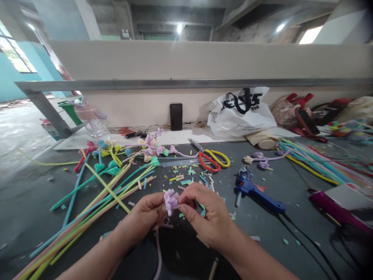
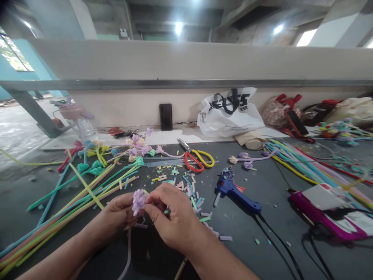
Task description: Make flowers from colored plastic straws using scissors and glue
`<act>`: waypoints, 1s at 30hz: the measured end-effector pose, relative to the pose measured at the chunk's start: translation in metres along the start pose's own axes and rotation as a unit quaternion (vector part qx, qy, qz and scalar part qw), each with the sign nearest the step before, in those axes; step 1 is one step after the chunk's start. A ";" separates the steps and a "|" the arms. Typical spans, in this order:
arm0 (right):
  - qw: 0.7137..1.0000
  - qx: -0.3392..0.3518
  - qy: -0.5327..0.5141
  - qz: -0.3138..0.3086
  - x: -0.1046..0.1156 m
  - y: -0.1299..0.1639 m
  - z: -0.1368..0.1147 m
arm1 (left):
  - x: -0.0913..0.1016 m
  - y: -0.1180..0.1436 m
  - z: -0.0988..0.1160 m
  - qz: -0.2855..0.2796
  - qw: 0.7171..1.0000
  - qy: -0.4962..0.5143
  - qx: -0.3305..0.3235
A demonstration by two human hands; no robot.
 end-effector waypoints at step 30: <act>0.982 0.127 0.129 0.052 -0.004 0.012 -0.013 | -0.016 0.007 -0.010 0.046 0.990 0.129 0.013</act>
Point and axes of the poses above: each hand's wrist, its own y-axis away from the middle knuckle, its own x-axis out of the back of the hand, z = x × y, the point moved 8 cm from there along -y, towards the middle knuckle, and after that the axes turned 6 degrees about -x, right-handed, at the moved point
